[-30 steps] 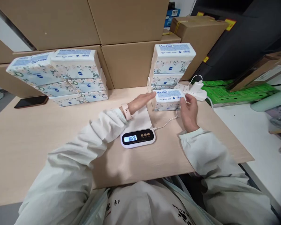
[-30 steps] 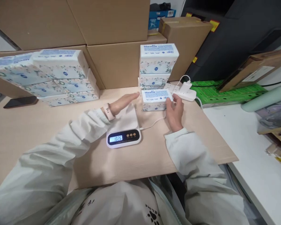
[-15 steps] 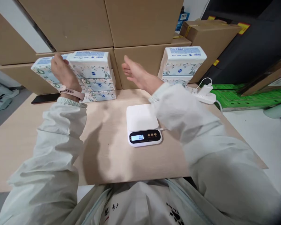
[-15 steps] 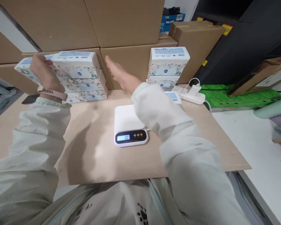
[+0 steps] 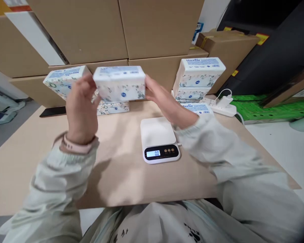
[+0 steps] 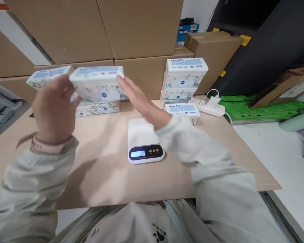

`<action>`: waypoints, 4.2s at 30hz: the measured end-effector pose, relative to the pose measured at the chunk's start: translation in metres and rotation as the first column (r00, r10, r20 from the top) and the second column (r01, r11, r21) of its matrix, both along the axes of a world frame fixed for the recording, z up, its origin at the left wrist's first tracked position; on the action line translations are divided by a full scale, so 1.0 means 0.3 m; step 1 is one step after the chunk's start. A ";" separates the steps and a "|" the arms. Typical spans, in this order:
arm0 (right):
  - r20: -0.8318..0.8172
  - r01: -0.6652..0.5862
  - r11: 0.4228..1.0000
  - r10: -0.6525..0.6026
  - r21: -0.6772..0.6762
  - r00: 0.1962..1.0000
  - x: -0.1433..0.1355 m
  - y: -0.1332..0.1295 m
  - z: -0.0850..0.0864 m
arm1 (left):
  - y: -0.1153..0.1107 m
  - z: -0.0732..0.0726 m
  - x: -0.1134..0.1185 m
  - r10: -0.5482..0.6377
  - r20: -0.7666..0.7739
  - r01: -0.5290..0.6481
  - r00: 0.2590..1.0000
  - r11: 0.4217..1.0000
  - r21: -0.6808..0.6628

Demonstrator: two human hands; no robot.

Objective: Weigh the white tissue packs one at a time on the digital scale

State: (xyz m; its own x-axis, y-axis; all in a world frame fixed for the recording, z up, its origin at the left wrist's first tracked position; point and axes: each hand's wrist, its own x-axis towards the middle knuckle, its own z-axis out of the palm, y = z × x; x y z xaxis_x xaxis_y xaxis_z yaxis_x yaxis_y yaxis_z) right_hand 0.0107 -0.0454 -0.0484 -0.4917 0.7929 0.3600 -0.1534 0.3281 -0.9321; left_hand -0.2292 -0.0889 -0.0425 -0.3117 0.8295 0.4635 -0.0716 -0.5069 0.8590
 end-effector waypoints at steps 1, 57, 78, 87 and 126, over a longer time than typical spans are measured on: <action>0.027 0.038 0.999 -0.037 -0.018 0.999 0.060 -0.073 -0.029 | -0.071 -0.027 0.048 -0.085 0.013 0.086 0.996 0.996 -0.015; -0.231 0.813 0.334 -0.845 0.478 0.483 0.377 -0.332 -0.455 | -0.354 -0.432 0.257 0.067 -0.237 -0.066 0.969 0.998 0.014; -0.184 0.778 0.480 -0.791 0.407 0.584 0.377 -0.366 -0.442 | -0.343 -0.461 0.251 0.074 -0.153 -0.076 0.985 0.997 -0.008; -0.152 0.793 0.497 -0.806 0.353 0.572 0.380 -0.371 -0.433 | -0.334 -0.464 0.242 0.066 -0.085 -0.075 0.994 0.991 -0.108; -0.320 0.754 0.531 -0.689 0.386 0.650 0.384 -0.338 -0.452 | -0.332 -0.472 0.236 0.059 -0.026 -0.061 0.998 0.995 -0.084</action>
State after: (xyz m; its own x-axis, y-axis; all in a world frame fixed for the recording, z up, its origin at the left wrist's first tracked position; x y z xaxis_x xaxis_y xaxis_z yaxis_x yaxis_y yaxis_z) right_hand 0.1260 -0.1469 -0.1841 0.2435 0.5830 0.7752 0.2373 0.7391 -0.6304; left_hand -0.1583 -0.1883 -0.1840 -0.3521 0.8460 0.4003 -0.0229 -0.4354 0.9000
